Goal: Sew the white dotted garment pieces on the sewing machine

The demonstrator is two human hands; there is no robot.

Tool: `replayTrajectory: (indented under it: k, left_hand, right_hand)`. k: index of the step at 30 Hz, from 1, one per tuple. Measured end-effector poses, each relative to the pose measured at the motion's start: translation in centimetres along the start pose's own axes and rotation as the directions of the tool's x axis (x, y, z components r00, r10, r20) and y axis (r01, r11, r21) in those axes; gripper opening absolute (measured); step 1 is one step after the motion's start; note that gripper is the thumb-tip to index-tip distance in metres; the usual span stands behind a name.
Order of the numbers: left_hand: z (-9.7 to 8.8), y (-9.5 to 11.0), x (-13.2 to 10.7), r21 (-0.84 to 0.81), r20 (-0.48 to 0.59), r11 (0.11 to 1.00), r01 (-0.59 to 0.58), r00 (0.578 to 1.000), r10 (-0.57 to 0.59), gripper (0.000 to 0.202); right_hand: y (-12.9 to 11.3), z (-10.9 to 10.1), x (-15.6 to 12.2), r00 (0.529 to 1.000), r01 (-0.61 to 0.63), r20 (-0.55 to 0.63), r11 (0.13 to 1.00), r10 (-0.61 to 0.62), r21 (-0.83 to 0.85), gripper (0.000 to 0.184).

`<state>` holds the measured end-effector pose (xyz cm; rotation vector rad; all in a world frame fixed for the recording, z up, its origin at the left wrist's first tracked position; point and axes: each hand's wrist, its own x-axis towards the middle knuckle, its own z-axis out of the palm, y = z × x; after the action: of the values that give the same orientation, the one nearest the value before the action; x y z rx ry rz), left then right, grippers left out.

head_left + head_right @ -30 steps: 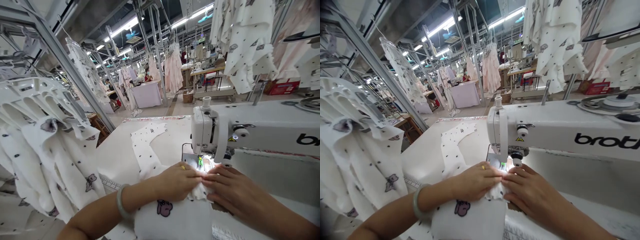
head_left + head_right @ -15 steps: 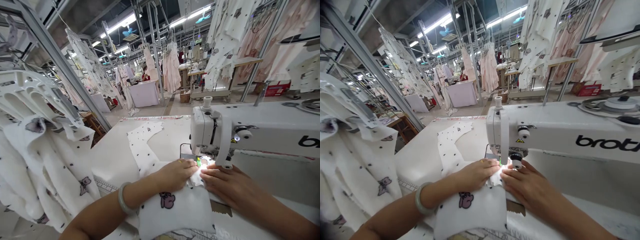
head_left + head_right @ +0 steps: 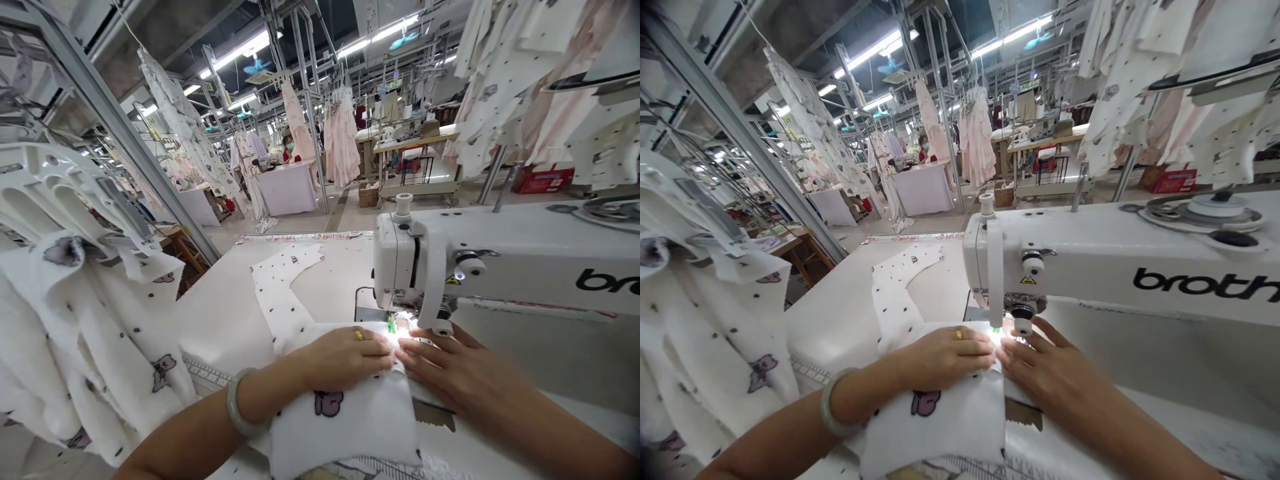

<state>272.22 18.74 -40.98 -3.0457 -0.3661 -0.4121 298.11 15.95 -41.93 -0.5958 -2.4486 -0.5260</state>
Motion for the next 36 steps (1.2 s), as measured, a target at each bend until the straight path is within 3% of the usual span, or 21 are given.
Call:
replayTrajectory:
  k: [5,8,12,15,22,29,36]
  left_hand:
    - [0.3,-1.4,0.4,0.009,0.002,1.0,-0.023,1.0,0.023,0.033]
    - [0.4,-2.0,0.4,0.004,0.004,1.0,-0.013,1.0,0.013,0.033]
    - [0.4,-2.0,0.2,-0.024,-0.036,1.0,0.005,0.999,-0.006,0.033]
    - [0.5,-2.5,0.2,-0.081,-0.019,0.997,-0.016,1.0,0.015,0.034]
    - [1.0,-4.6,0.7,-0.083,0.002,0.997,-0.007,1.0,0.008,0.031]
    - [0.4,-4.3,0.6,-0.019,0.011,0.997,-0.076,0.997,0.076,0.031]
    - [0.9,-5.2,0.8,-0.121,0.077,0.99,0.073,0.995,-0.064,0.035]
  right_hand:
    - [0.3,0.1,0.1,1.0,-0.025,-0.002,0.998,0.025,-0.055,0.042]
    - [0.3,-0.2,0.0,0.996,-0.087,-0.015,0.996,0.088,0.023,0.032]
    - [0.0,-0.5,-0.3,0.989,-0.126,0.095,0.981,0.113,0.147,0.027]
    - [-0.1,-0.3,-0.5,0.975,-0.161,0.177,0.976,0.134,0.147,0.025]
    - [0.3,0.3,-0.7,0.979,-0.18,0.109,0.98,0.171,0.083,0.031]
    - [0.7,0.4,-1.0,0.978,-0.179,0.116,0.981,0.171,0.068,0.033]
    - [1.2,0.6,-1.3,0.981,-0.182,0.076,0.981,0.176,0.071,0.027]
